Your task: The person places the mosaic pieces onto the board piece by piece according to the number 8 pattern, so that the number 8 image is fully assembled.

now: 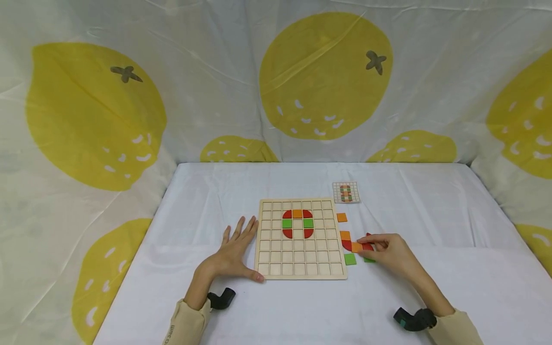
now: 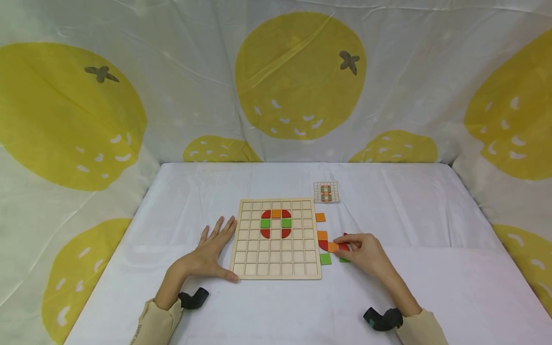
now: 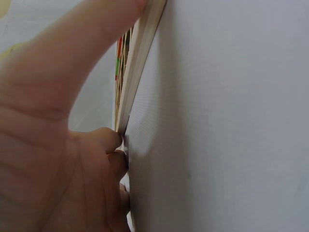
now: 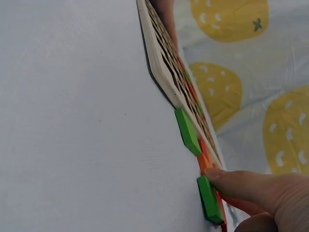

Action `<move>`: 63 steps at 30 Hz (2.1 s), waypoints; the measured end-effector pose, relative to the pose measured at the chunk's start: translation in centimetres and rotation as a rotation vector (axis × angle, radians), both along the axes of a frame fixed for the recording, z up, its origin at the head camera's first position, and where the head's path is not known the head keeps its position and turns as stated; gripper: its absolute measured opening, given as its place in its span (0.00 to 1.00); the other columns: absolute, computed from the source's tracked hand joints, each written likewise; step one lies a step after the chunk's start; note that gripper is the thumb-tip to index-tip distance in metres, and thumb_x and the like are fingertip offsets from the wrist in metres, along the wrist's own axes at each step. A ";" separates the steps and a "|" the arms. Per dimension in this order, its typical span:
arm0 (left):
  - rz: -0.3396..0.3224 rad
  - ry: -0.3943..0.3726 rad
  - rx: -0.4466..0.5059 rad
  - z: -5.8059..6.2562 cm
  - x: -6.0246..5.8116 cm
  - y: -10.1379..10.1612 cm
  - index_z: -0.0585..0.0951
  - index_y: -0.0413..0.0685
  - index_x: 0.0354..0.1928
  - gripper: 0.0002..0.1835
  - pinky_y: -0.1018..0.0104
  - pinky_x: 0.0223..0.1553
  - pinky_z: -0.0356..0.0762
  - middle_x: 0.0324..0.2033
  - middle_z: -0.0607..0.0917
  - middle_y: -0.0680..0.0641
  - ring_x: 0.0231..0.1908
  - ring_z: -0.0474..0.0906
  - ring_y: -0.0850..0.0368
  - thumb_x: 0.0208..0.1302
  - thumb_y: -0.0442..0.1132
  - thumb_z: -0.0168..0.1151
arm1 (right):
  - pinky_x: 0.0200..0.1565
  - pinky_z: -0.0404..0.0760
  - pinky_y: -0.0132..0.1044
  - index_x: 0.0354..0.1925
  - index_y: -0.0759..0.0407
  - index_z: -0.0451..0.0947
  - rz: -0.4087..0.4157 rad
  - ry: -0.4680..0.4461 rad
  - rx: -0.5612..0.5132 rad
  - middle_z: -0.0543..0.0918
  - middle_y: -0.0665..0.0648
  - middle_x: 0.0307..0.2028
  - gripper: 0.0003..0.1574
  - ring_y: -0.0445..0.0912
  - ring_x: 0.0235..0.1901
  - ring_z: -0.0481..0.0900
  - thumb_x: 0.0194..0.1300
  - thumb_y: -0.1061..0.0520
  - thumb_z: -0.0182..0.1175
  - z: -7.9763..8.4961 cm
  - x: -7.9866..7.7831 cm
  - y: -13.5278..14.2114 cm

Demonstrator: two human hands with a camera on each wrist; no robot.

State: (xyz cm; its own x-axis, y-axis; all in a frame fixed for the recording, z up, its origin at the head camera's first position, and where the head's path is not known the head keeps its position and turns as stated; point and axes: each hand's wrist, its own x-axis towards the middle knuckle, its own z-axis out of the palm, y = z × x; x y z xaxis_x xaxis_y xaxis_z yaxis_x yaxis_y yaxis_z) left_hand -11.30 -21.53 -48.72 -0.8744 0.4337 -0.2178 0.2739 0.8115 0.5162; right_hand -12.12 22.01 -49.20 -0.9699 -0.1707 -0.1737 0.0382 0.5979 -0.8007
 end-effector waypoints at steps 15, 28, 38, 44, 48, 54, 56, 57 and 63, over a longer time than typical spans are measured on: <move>0.005 -0.001 0.013 0.2 0.1 -0.1 0.42 0.41 0.83 0.81 0.29 0.77 0.23 0.84 0.40 0.42 0.83 0.26 0.36 0.37 0.67 0.84 | 0.20 0.53 0.30 0.48 0.59 0.89 -0.075 0.062 0.100 0.60 0.48 0.16 0.20 0.39 0.18 0.57 0.58 0.53 0.78 -0.1 -0.5 -0.4; -0.003 0.008 0.022 0.1 0.1 -0.1 0.42 0.41 0.83 0.81 0.28 0.76 0.22 0.84 0.39 0.42 0.82 0.25 0.35 0.37 0.67 0.84 | 0.21 0.53 0.30 0.48 0.61 0.88 -0.053 0.091 0.027 0.58 0.47 0.16 0.20 0.37 0.18 0.55 0.59 0.55 0.77 -0.6 -0.9 0.0; 0.003 0.001 0.003 0.0 0.1 0.0 0.41 0.42 0.83 0.81 0.29 0.77 0.22 0.84 0.39 0.43 0.83 0.25 0.37 0.37 0.68 0.84 | 0.20 0.52 0.29 0.47 0.62 0.88 -0.039 0.146 0.014 0.57 0.46 0.15 0.18 0.37 0.15 0.54 0.60 0.55 0.77 0.0 -1.5 -1.9; 0.000 -0.004 0.010 0.1 0.0 0.1 0.41 0.43 0.83 0.81 0.29 0.77 0.22 0.84 0.39 0.44 0.83 0.25 0.37 0.37 0.68 0.84 | 0.20 0.49 0.29 0.45 0.59 0.89 0.005 0.126 0.002 0.56 0.45 0.14 0.20 0.38 0.15 0.53 0.57 0.51 0.79 0.5 -2.2 -4.9; -0.004 0.000 0.011 0.2 0.0 0.2 0.41 0.42 0.83 0.81 0.29 0.77 0.23 0.84 0.39 0.44 0.83 0.25 0.37 0.37 0.67 0.84 | 0.20 0.49 0.29 0.45 0.58 0.90 0.038 0.109 -0.013 0.57 0.46 0.14 0.20 0.39 0.15 0.54 0.56 0.50 0.79 0.6 -2.6 -7.0; -0.005 -0.003 0.010 0.1 0.0 0.1 0.41 0.43 0.83 0.81 0.29 0.77 0.22 0.84 0.39 0.43 0.83 0.25 0.37 0.37 0.67 0.84 | 0.21 0.49 0.29 0.45 0.57 0.90 0.088 0.121 -0.048 0.58 0.47 0.14 0.19 0.40 0.15 0.54 0.56 0.52 0.79 0.4 -3.0 -9.9; -0.003 -0.003 0.014 0.1 0.0 0.1 0.41 0.43 0.83 0.81 0.29 0.77 0.22 0.84 0.39 0.43 0.83 0.25 0.37 0.37 0.67 0.84 | 0.21 0.51 0.29 0.45 0.56 0.90 0.101 0.127 -0.040 0.58 0.47 0.15 0.18 0.40 0.15 0.55 0.57 0.51 0.79 0.3 -3.1 -10.7; -0.004 -0.003 0.016 0.1 0.0 0.1 0.41 0.42 0.83 0.81 0.29 0.77 0.22 0.84 0.39 0.43 0.83 0.25 0.37 0.37 0.67 0.84 | 0.21 0.51 0.28 0.45 0.56 0.90 0.103 0.127 -0.039 0.59 0.47 0.14 0.18 0.40 0.15 0.56 0.57 0.51 0.79 0.3 -3.2 -11.1; -0.001 -0.009 0.015 0.0 0.0 0.2 0.41 0.43 0.83 0.81 0.29 0.77 0.22 0.84 0.38 0.44 0.83 0.24 0.37 0.37 0.67 0.84 | 0.20 0.52 0.29 0.43 0.54 0.90 0.108 0.137 -0.005 0.61 0.47 0.14 0.18 0.41 0.15 0.58 0.56 0.49 0.79 0.5 -3.3 -12.6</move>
